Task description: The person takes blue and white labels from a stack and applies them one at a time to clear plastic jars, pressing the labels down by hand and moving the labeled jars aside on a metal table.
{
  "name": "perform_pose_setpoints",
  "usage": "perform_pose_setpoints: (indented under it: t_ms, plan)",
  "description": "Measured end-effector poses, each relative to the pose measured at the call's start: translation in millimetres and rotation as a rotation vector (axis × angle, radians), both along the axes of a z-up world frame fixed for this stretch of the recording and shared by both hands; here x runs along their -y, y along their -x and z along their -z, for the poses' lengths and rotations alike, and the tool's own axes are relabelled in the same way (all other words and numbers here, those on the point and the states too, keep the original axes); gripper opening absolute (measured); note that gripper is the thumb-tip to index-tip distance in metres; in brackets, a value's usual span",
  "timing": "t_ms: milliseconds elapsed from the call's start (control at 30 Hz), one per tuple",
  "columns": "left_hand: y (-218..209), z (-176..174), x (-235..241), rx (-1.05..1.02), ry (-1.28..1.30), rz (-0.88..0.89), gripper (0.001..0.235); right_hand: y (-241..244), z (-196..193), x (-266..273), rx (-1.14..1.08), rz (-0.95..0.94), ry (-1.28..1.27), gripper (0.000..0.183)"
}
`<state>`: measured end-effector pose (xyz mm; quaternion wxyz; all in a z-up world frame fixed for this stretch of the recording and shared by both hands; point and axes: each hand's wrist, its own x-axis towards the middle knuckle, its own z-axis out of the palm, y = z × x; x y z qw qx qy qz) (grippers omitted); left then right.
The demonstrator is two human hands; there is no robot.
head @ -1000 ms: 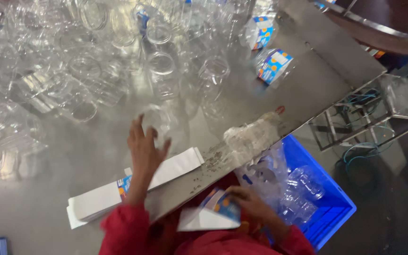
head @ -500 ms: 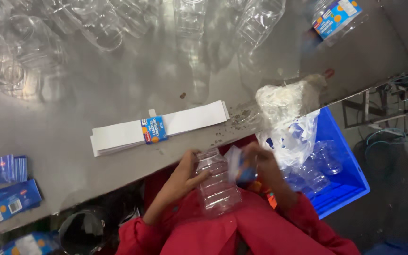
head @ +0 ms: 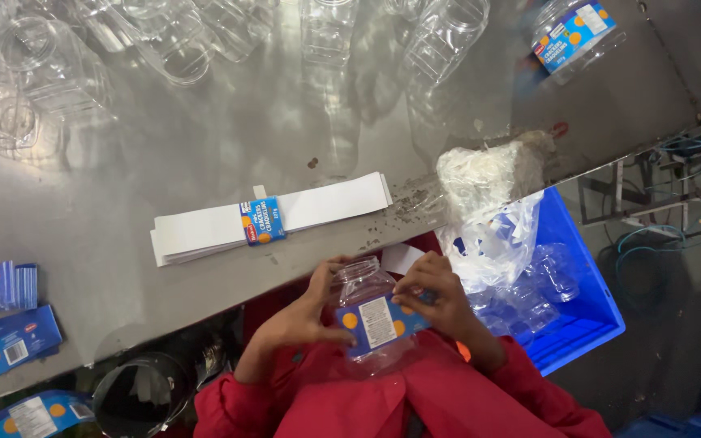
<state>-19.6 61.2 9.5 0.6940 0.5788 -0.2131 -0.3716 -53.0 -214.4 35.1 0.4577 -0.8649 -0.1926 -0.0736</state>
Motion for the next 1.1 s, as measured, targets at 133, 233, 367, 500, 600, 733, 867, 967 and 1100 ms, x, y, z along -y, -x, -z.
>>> perform_pose_setpoints:
  t_ms: [133,233,367,500,600,733,867,967,1100]
  plan:
    - [-2.6,24.0,-3.6,0.071,-0.147,-0.002,0.115,-10.4,4.7,15.5,0.055,-0.073,0.16,0.036]
    - [8.0,47.0,9.0,-0.416,0.238,-0.223,0.095,1.7,29.1,24.2,-0.683,-0.176,-0.492,0.066]
    - [7.6,52.8,35.7,-0.431,0.566,-0.518,0.046,0.8,97.0,55.3,-0.61,-0.096,-0.617,0.058]
    - [10.9,27.6,65.1,-0.397,0.58,-0.821,0.026,-2.3,134.3,64.6,-0.54,0.091,-0.676,0.052]
    - [20.3,13.9,59.3,-0.172,0.283,-0.771,0.024,-9.1,121.3,51.0,-0.392,0.121,-0.671,0.06]
    - [30.7,7.9,55.5,-0.167,0.187,-0.776,0.031,-25.0,85.2,27.1,0.169,0.014,-0.232,0.053]
    - [35.7,7.8,57.9,0.178,-0.076,-0.692,0.02,-24.2,38.8,14.8,0.574,-0.058,0.102,0.048]
    - [41.8,3.0,70.9,0.361,-0.215,-0.619,0.02,-15.8,12.3,20.7,0.03,0.112,-0.235,0.025]
    - [41.7,-8.0,70.3,0.4,-0.198,-0.574,0.019,-14.6,22.2,16.7,-0.103,0.078,-0.429,0.024]
